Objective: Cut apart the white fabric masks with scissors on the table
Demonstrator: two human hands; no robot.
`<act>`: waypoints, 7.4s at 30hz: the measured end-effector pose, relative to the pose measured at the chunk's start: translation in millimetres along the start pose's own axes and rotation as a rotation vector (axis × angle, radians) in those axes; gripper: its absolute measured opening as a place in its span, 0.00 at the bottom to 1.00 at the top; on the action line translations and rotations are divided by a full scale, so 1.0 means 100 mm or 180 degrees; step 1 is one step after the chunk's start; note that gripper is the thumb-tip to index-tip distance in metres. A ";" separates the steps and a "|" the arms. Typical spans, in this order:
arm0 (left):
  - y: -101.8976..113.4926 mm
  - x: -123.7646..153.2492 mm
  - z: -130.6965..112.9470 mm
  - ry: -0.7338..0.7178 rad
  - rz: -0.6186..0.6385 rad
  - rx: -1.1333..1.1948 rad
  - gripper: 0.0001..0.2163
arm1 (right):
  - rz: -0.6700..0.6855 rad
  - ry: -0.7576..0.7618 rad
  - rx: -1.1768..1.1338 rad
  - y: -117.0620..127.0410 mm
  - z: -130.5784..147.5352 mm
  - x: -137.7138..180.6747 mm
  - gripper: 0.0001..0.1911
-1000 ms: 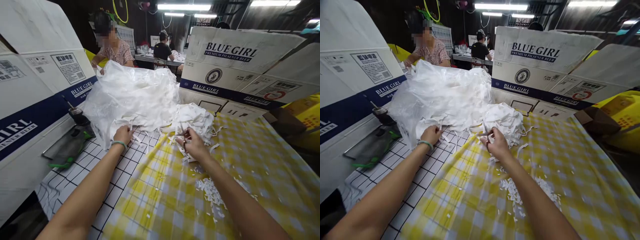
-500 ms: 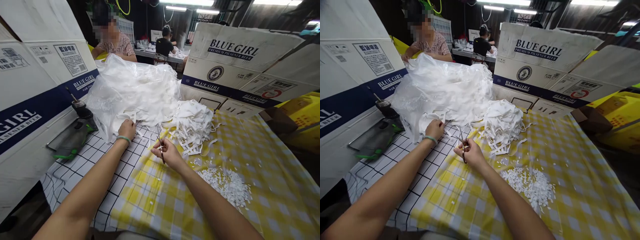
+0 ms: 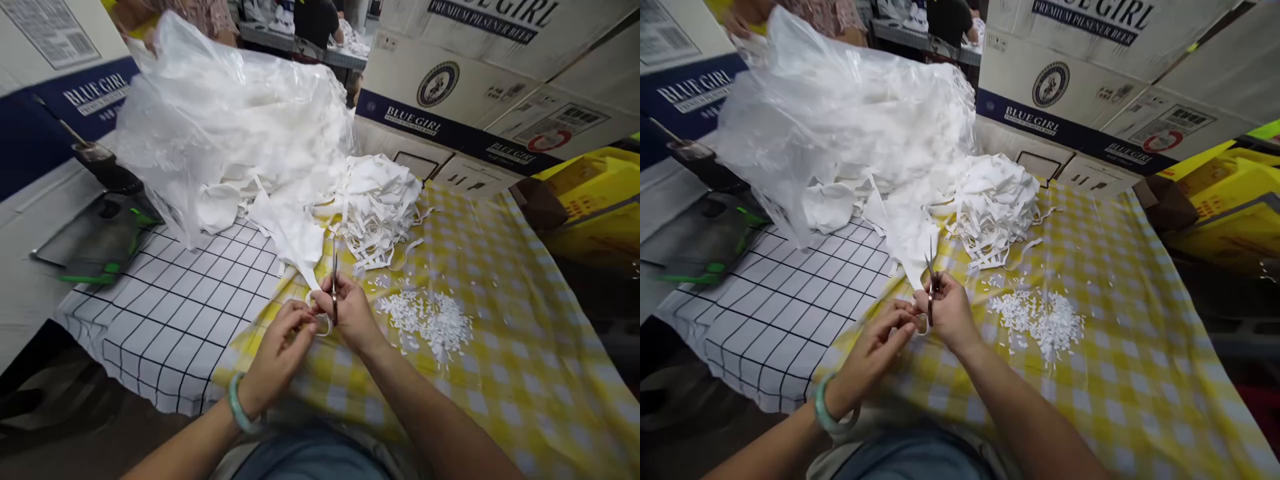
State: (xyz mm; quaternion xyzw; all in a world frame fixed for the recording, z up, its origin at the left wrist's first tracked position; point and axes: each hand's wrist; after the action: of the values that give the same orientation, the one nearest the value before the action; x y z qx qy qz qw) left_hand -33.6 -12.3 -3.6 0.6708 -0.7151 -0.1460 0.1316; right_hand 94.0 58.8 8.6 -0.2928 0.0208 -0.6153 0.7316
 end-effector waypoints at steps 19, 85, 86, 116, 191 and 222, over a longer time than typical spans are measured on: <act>0.07 0.25 -0.24 0.1161 0.0468 0.1934 0.17 | 0.0773 0.1552 0.1485 0.20 0.00 -0.01 0.14; -0.10 0.08 -0.43 0.1918 0.2146 0.3819 0.10 | 0.0468 0.1816 0.1232 0.26 0.27 0.36 0.07; -0.10 0.08 -0.44 0.1852 0.2048 0.3695 0.09 | 0.0463 0.1953 0.1337 0.26 0.31 0.36 0.07; -0.51 0.06 -0.30 -0.0291 0.0370 0.0565 0.14 | 0.0333 0.0999 0.3864 0.87 0.18 0.98 0.24; 0.03 -0.41 -0.40 -0.1307 -0.0929 -0.1201 0.15 | 0.0136 0.1005 0.0814 0.34 0.61 0.27 0.20; 1.33 -0.07 -0.69 0.0767 0.1105 0.0551 0.12 | 0.1383 -0.0062 0.0207 -0.17 0.65 0.42 0.22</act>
State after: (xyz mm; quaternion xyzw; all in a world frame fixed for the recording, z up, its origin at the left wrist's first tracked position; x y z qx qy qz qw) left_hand -129.2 0.2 110.9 0.5592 -0.8087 0.0219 0.1812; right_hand 115.0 45.1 84.0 -0.2637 0.0564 -0.4406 0.8563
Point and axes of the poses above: each hand's wrist, its own x-axis away from the middle knuckle, its own y-axis out of the back of the hand, z = x × y, and after that the axes turned 12 degrees about -x, right-handed
